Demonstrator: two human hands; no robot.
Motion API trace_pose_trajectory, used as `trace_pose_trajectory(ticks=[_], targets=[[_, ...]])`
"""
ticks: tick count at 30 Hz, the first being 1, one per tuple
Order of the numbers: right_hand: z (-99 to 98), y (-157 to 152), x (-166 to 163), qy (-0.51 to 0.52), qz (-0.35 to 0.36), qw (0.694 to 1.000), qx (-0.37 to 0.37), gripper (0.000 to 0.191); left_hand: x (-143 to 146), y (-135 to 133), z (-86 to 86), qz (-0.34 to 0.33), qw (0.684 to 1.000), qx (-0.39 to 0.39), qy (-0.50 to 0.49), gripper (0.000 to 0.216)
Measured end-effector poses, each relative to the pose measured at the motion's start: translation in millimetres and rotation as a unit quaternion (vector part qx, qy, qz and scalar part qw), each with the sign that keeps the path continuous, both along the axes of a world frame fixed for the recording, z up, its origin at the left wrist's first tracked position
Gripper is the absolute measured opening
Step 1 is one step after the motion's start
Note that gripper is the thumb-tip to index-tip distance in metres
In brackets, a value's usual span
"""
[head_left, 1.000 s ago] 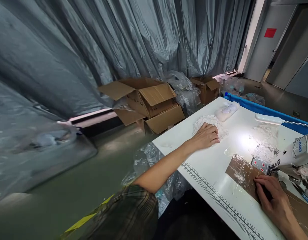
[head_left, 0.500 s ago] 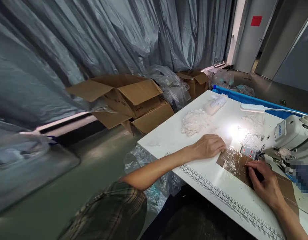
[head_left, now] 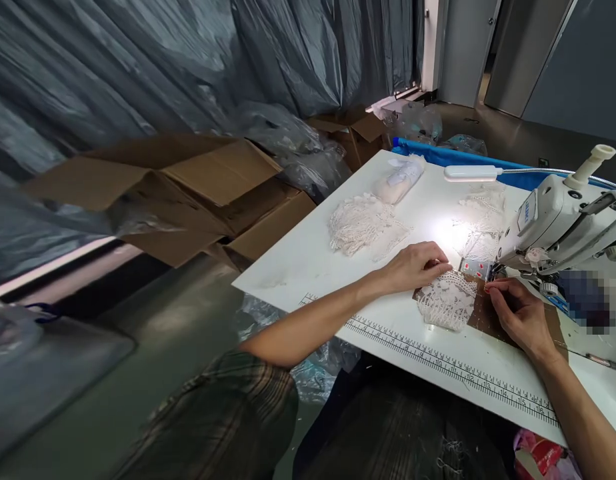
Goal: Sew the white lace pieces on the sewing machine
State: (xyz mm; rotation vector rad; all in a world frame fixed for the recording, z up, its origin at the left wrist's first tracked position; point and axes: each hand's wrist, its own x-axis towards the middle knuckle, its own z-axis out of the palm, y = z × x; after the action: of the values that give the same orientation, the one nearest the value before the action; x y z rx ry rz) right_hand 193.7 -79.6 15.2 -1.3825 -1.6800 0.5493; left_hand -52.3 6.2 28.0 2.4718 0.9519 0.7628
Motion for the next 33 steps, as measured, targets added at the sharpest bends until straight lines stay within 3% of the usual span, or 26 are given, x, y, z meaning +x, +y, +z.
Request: trace_pose_trajectory(ticks=[5, 10, 14, 17, 20, 23, 25, 27, 30, 33], targets=[[3.5, -0.8, -1.8, -0.001, -0.007, 1.0, -0.015, 0.023, 5.0, -7.7, -14.3, -0.028, 0.994, 0.08, 0.065, 0.018], [1.9, -2.4, -1.4, 0.002, -0.011, 1.0, -0.029, 0.024, 10.9, -11.5, -15.8, -0.047, 0.992, 0.12, 0.003, 0.024], [7.5, -4.4, -0.9, 0.011, 0.037, 0.999, -0.008, 0.031, 22.5, -36.9, -2.1, -0.164, 0.978, 0.01, -0.131, 0.017], [20.4, -7.4, -5.0, 0.049, 0.15, 0.986, -0.051, 0.053, 26.5, -58.7, 16.5, -0.218, 0.954, -0.118, -0.169, 0.012], [33.7, -11.7, -11.7, 0.098, 0.293, 0.938, -0.16, 0.055, 19.6, -68.6, 33.9, -0.157, 0.949, -0.202, -0.186, 0.013], [41.2, -14.1, -15.9, 0.126, 0.354, 0.88, -0.289, 0.036, 5.5, -65.2, 38.9, -0.044, 0.952, -0.216, -0.211, 0.02], [42.1, -11.9, -15.1, 0.137, 0.343, 0.859, -0.355, 0.03, -3.1, -59.2, 33.7, 0.024, 0.956, -0.204, -0.21, 0.023], [39.9, -6.3, -10.8, 0.139, 0.298, 0.863, -0.383, 0.031, -8.5, -52.1, 24.5, 0.074, 0.964, -0.191, -0.172, 0.024], [33.6, 4.7, 1.5, 0.068, 0.165, 0.921, -0.347, 0.036, -10.8, -39.2, 11.0, 0.101, 0.987, -0.122, -0.032, 0.028], [27.6, 11.2, 16.1, -0.063, 0.044, 0.967, -0.245, 0.036, -7.3, -21.5, 3.8, 0.082, 0.99, 0.058, 0.101, 0.023]])
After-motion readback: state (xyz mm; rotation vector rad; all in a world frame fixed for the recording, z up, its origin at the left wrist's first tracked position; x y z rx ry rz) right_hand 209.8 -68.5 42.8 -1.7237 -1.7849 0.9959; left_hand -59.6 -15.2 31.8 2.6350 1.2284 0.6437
